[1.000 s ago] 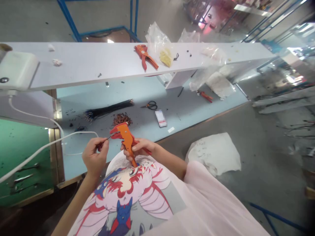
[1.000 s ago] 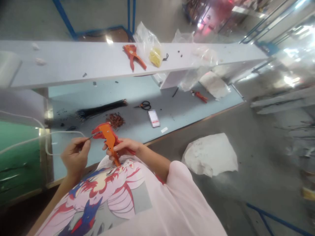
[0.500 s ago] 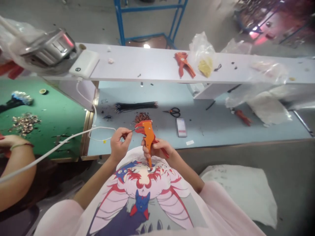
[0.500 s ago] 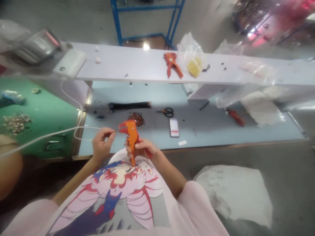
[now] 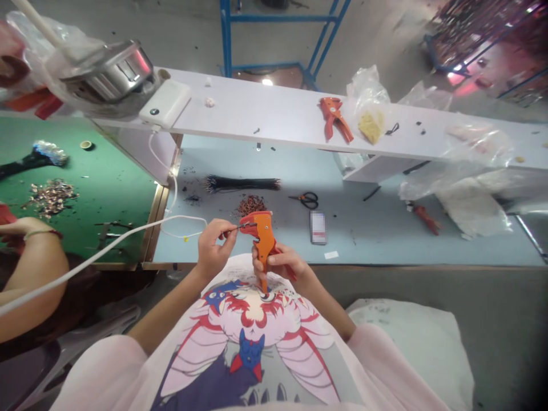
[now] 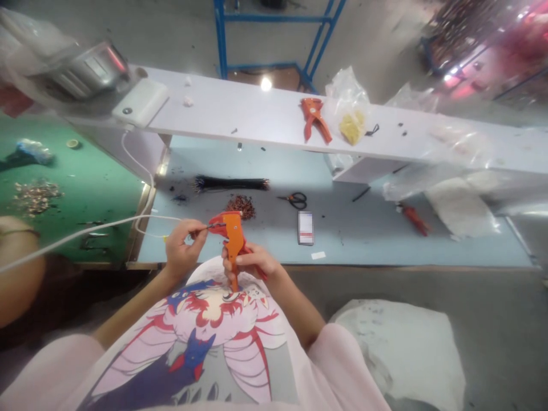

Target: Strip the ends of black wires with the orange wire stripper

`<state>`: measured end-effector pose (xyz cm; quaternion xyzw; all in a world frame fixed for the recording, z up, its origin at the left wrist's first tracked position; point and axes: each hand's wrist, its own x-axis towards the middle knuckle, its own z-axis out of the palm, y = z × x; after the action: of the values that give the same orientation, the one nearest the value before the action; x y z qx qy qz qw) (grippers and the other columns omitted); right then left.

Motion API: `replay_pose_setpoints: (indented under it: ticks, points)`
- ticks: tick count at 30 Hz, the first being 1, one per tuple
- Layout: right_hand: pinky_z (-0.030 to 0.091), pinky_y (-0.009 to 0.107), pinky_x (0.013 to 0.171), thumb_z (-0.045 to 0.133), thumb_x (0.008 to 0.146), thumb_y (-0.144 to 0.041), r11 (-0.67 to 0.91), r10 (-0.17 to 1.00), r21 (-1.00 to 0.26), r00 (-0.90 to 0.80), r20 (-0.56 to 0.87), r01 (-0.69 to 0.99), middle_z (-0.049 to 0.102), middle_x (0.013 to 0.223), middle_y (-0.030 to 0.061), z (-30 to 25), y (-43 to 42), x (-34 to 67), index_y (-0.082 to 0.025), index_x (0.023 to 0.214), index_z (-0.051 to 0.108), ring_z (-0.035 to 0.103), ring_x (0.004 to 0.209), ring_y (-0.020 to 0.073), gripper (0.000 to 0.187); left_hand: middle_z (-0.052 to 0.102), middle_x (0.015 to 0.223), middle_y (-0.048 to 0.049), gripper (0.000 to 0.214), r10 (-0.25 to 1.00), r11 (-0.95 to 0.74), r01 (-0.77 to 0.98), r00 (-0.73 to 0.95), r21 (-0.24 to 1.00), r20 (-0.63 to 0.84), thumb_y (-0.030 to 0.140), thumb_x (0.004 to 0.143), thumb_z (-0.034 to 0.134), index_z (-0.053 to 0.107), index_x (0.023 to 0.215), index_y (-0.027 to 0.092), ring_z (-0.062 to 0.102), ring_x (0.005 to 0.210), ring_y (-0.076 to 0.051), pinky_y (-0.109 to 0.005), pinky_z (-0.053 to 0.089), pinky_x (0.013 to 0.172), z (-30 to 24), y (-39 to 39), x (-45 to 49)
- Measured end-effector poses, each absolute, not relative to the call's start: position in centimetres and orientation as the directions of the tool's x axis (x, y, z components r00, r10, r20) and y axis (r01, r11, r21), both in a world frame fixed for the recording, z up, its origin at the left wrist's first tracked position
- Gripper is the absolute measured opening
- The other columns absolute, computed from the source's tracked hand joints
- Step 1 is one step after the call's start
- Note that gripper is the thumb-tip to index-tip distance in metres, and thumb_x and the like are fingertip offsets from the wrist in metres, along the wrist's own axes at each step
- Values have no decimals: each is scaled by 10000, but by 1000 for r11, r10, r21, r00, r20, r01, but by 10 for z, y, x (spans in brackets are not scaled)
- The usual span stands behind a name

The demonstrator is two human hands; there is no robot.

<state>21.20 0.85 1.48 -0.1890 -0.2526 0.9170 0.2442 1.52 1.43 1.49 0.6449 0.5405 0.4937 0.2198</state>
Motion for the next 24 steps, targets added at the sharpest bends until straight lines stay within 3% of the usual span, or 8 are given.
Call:
replay_pose_setpoints:
  ticks: [13,24]
  points:
    - [522,320,516,660,713,-262,-716,571,-624,-778,-262,-315,570,682,11,15,8,210,-115,941,535,563,566,147,298,593,744,-20,57,909,-330,526,-48,784,415,197,806,563,619,812,184,469,593,-100,-241,423,601,16,15,13]
    - [525,324,536,653,726,-262,-709,557,-651,-781,-283,-270,554,677,-1,14,10,210,-132,938,518,550,555,135,283,596,703,-12,54,903,-318,582,-56,748,427,184,778,570,623,772,184,464,578,-101,-236,394,580,17,15,13]
